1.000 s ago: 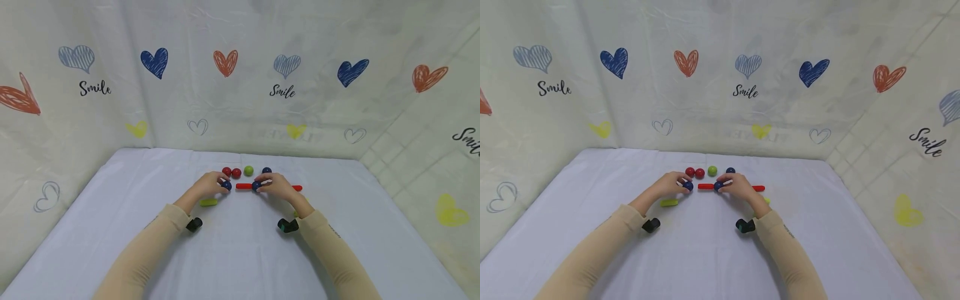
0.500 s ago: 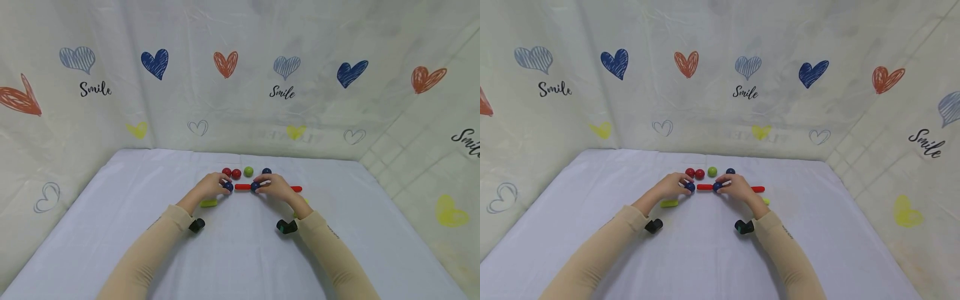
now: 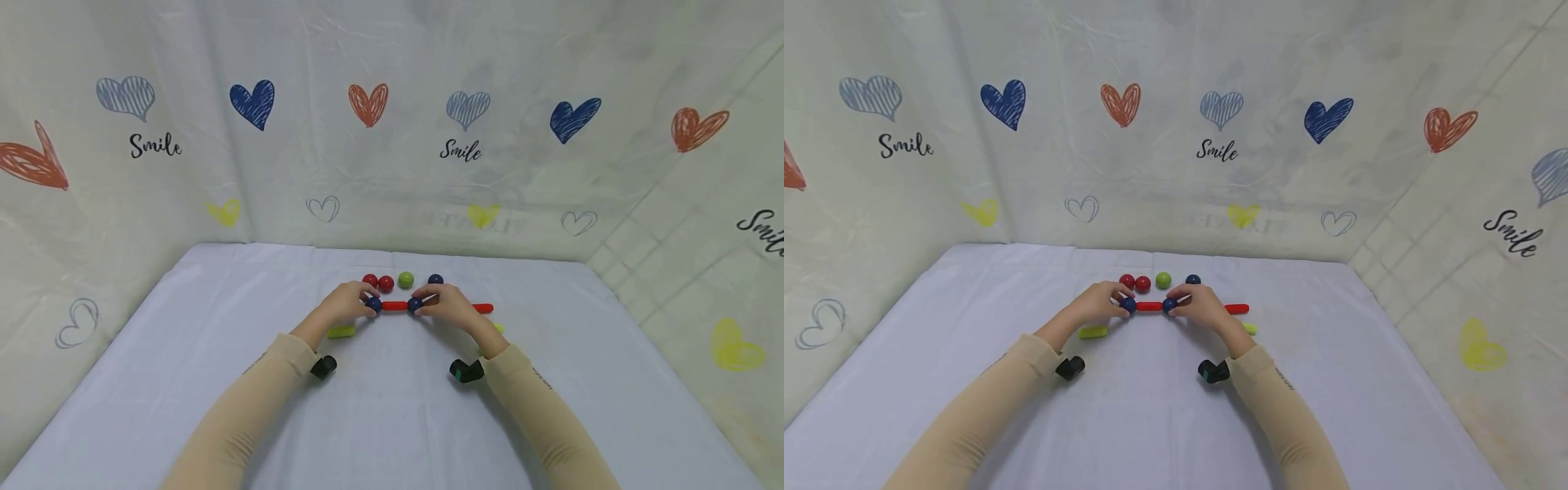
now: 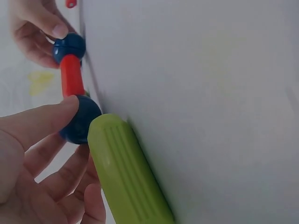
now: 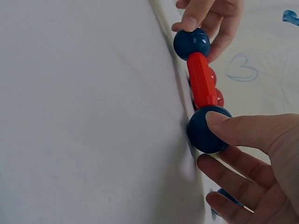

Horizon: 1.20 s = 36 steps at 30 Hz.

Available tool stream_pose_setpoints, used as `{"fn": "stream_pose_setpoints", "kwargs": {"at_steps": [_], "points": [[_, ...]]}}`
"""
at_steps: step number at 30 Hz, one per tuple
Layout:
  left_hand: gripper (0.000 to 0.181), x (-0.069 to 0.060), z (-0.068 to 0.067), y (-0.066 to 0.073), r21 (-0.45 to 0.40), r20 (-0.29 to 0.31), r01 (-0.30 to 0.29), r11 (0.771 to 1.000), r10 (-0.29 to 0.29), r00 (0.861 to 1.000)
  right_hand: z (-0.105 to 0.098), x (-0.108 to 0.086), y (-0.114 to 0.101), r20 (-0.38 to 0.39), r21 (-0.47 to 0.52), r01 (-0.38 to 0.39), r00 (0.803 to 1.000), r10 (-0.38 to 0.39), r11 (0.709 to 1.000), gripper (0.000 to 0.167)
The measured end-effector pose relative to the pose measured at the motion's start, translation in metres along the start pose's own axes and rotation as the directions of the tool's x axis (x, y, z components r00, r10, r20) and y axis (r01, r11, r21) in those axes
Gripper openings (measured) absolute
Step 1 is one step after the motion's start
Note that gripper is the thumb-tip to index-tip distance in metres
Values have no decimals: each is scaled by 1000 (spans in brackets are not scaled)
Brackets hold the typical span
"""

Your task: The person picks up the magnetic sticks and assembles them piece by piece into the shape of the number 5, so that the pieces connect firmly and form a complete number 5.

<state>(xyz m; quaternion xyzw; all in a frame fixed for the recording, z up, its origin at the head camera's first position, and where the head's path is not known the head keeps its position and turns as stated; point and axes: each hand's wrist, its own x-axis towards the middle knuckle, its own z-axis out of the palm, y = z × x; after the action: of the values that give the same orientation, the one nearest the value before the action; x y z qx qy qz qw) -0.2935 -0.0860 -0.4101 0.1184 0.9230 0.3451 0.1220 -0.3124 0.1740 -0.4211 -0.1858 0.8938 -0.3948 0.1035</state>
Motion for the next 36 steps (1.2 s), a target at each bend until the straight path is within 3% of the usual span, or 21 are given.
{"fn": "stream_pose_setpoints", "kwargs": {"at_steps": [11,16,26,36], "points": [[37,4,0,-4,20,9,9,1000,-9,1000,2,2,0,-6,-18,-11,1000,10,1000,32],[47,2,-3,-6,26,21,11,1000,-12,1000,1,2,-1,-2,-27,-15,1000,14,1000,31],[43,-18,-22,-12,65,35,-26,998,24,999,-1,2,-1,5,-22,-24,1000,24,999,31],[41,-40,-31,-26,114,115,-9,993,-5,993,-1,3,-1,21,-27,-25,999,25,999,31]]}}
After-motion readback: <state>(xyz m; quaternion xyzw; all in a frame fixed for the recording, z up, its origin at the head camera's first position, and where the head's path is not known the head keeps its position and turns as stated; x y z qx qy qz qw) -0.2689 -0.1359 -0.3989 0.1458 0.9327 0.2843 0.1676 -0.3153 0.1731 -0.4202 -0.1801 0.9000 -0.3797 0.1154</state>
